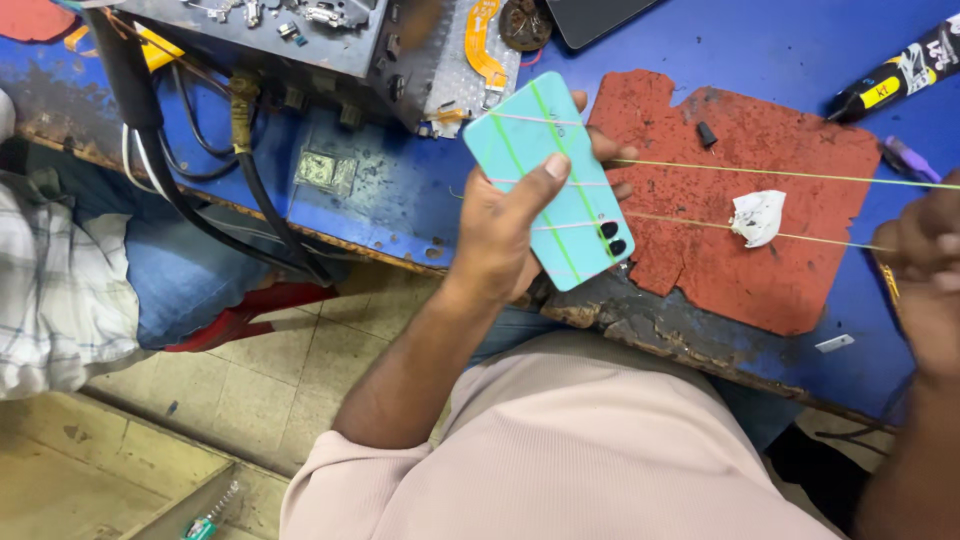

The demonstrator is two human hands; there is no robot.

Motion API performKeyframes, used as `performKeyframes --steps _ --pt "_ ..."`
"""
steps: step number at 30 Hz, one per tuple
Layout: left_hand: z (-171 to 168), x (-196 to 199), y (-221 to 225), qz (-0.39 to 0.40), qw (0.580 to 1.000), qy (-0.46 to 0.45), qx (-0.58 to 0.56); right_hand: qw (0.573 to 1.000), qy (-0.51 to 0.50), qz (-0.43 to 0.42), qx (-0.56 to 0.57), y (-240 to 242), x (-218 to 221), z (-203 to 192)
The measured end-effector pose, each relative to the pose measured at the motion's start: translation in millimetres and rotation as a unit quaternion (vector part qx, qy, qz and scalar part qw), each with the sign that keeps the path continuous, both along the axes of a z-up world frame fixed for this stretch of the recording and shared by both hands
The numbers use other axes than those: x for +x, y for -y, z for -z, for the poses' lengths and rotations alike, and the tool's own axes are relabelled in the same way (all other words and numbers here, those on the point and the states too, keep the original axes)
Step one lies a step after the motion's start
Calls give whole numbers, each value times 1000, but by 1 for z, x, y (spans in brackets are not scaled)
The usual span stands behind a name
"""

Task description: The person secures a smartphone with rubber bands and applies a substance from a tube to its screen. They then use a purple toothbrush to scrub a small electronic component placed on a red mat on the workbench.

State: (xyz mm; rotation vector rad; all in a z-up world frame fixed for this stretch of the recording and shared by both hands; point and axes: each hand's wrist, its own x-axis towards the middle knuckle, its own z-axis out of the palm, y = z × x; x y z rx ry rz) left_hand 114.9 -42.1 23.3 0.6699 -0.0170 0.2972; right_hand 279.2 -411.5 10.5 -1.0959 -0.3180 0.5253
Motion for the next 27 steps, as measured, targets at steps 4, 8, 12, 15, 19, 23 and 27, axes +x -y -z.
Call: performKeyframes --steps 4,8,12,15,19,23,27 --pt "0 10 18 -79 995 -10 67 876 387 -3 -288 -98 -115 -57" --pt "-5 11 39 -97 992 -24 78 644 679 -13 -352 -183 -141 -74" --pt "-14 1 38 -119 981 5 155 645 668 34 -371 -189 -137 -69" --pt "-13 -5 22 -89 986 29 135 810 495 25 -312 -172 -126 -65" --pt "-7 -7 16 57 996 57 -23 989 82 -97 -75 -156 -97 -52" --pt "-8 -3 16 132 988 42 -70 989 5 -128 -74 -156 -90 -37" --pt "-4 -2 15 131 989 51 -46 987 -15 -123 -102 -149 -78 -33"
